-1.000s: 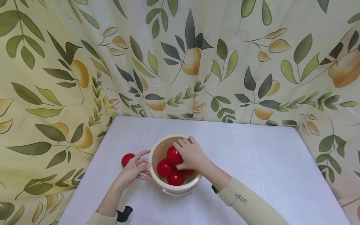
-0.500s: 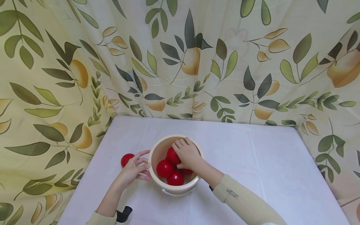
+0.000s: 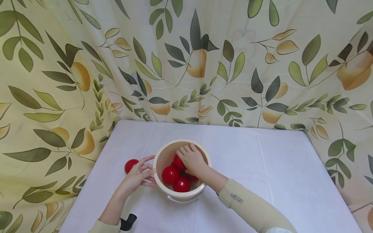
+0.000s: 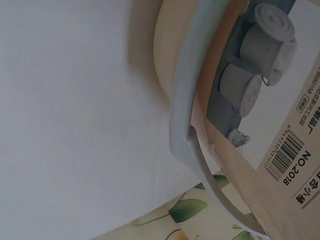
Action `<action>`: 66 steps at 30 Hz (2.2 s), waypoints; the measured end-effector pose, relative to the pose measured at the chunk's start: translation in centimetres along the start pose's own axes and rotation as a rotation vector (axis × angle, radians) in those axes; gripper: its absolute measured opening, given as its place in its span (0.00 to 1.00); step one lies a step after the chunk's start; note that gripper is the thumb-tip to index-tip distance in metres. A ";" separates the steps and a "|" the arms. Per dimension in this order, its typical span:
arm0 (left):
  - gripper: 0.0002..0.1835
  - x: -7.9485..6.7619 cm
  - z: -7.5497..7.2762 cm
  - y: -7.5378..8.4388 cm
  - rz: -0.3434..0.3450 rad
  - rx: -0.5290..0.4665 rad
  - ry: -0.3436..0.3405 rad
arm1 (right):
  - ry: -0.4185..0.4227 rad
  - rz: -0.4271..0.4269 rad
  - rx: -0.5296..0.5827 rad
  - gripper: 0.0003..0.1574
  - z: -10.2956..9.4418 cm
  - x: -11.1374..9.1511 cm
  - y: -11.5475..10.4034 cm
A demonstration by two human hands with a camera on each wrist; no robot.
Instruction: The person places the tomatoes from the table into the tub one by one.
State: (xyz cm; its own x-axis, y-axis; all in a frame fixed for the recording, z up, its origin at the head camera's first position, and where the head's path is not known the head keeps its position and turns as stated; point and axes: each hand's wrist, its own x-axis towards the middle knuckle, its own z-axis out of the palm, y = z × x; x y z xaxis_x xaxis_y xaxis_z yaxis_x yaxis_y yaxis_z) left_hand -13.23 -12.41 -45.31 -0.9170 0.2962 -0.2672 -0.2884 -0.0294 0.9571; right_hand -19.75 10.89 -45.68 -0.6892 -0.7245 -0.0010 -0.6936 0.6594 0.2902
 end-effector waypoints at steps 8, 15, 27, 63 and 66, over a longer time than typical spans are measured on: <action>0.30 0.1 -0.1 -0.2 -0.002 0.009 0.010 | 0.006 0.004 -0.023 0.51 -0.1 -0.3 0.0; 0.31 0.2 -0.1 -0.4 0.004 0.005 0.007 | 0.047 0.017 0.272 0.49 -0.1 -0.6 0.8; 0.30 0.2 -0.2 -0.5 -0.002 0.017 0.019 | 0.405 0.383 0.732 0.41 -1.7 -3.7 4.3; 0.30 0.0 0.1 -0.2 0.009 0.036 0.021 | -0.156 0.536 1.703 0.57 -2.8 -10.7 3.9; 0.29 -0.2 0.2 -0.2 0.008 0.058 0.056 | -0.169 0.553 1.710 0.57 -2.8 -10.7 3.9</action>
State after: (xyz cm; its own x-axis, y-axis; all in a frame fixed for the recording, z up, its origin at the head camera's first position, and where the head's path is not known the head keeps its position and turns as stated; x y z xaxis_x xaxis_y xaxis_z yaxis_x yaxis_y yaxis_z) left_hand -12.93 -12.26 -45.41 -0.9337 0.2425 -0.2636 -0.2658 0.0241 0.9637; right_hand -14.48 20.64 -41.89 -0.8269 -0.4188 -0.3752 0.2480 0.3272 -0.9118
